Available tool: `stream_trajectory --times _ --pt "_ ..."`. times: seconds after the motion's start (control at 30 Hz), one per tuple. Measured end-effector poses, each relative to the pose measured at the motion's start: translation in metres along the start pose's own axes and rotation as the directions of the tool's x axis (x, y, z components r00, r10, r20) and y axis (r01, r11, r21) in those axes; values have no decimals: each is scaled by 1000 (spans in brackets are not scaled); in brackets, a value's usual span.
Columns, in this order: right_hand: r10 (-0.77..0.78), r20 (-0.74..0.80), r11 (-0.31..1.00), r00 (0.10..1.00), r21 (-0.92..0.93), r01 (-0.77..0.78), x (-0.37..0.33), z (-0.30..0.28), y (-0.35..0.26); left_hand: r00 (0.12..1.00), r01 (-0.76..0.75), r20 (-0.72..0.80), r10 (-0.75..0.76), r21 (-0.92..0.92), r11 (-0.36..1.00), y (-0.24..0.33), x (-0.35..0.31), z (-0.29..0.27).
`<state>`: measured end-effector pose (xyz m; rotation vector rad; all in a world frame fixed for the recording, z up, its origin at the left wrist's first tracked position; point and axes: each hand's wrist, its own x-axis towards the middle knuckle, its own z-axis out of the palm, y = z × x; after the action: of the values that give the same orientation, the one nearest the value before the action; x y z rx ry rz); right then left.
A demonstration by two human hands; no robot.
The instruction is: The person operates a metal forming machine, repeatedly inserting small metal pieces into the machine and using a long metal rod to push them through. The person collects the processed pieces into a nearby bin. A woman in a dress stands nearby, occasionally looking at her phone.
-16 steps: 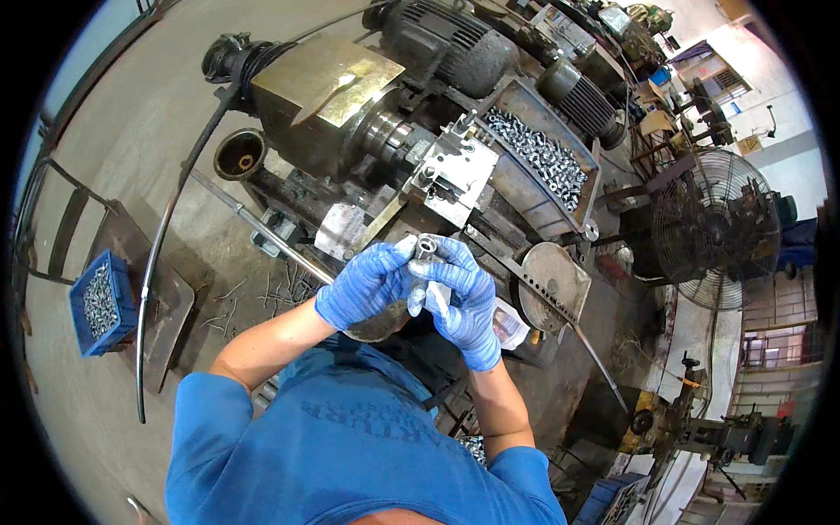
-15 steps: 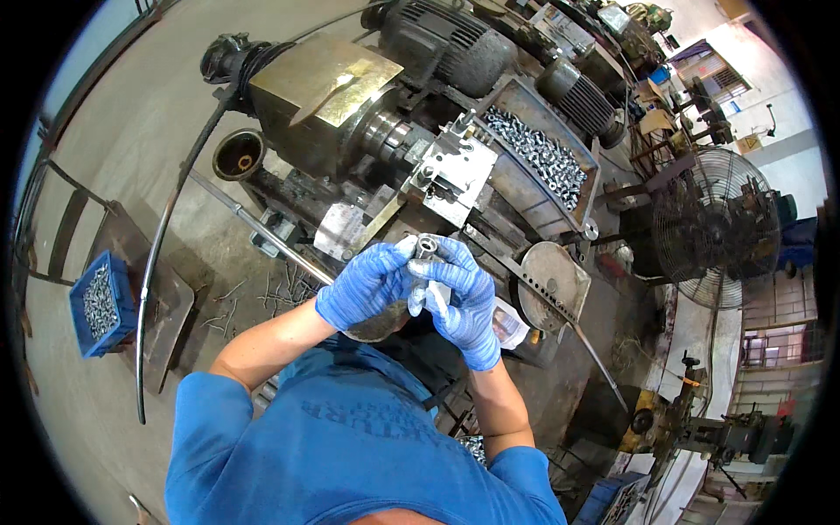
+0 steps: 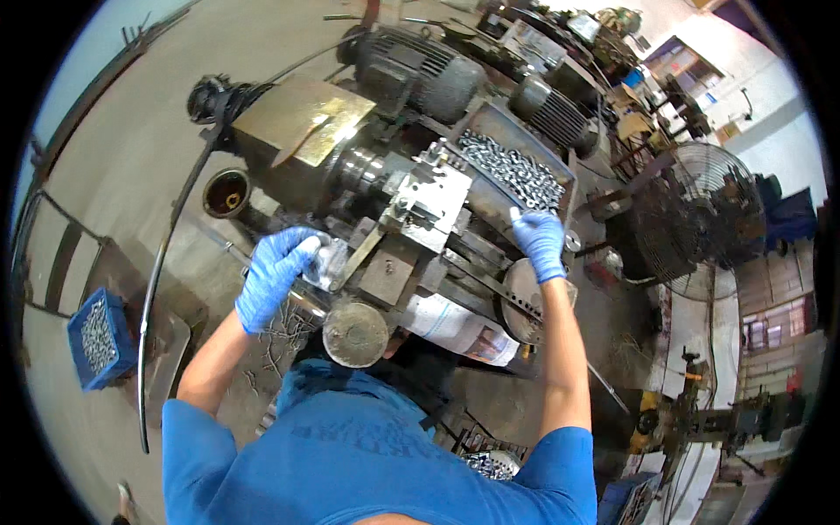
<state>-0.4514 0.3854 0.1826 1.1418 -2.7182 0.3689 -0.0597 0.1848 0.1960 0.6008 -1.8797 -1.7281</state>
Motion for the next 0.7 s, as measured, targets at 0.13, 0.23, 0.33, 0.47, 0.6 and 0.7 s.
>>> stream_trajectory --times 0.13,0.23,0.33,0.47,0.6,0.7 --pt "-89 -510 994 855 -106 40 8 -4 -13 841 -326 -186 508 576 750 -9 18 -31" --pt "-136 -469 938 873 224 266 -33 -6 -55 828 -62 -390 403 651 757 20 34 -43" --pt "-174 -386 902 906 308 304 -87 8 -84 834 23 -349 426 796 605 11 62 -55" --pt "-124 -227 866 966 450 217 -145 20 -82 818 -52 -119 562 959 278 -13 90 -52" --pt "-62 -193 884 979 444 143 -172 3 -76 752 -285 -35 658 884 372 -12 85 -34" --pt "6 -126 865 992 498 58 -185 -5 -69 815 -383 66 576 807 449 -12 60 -1"
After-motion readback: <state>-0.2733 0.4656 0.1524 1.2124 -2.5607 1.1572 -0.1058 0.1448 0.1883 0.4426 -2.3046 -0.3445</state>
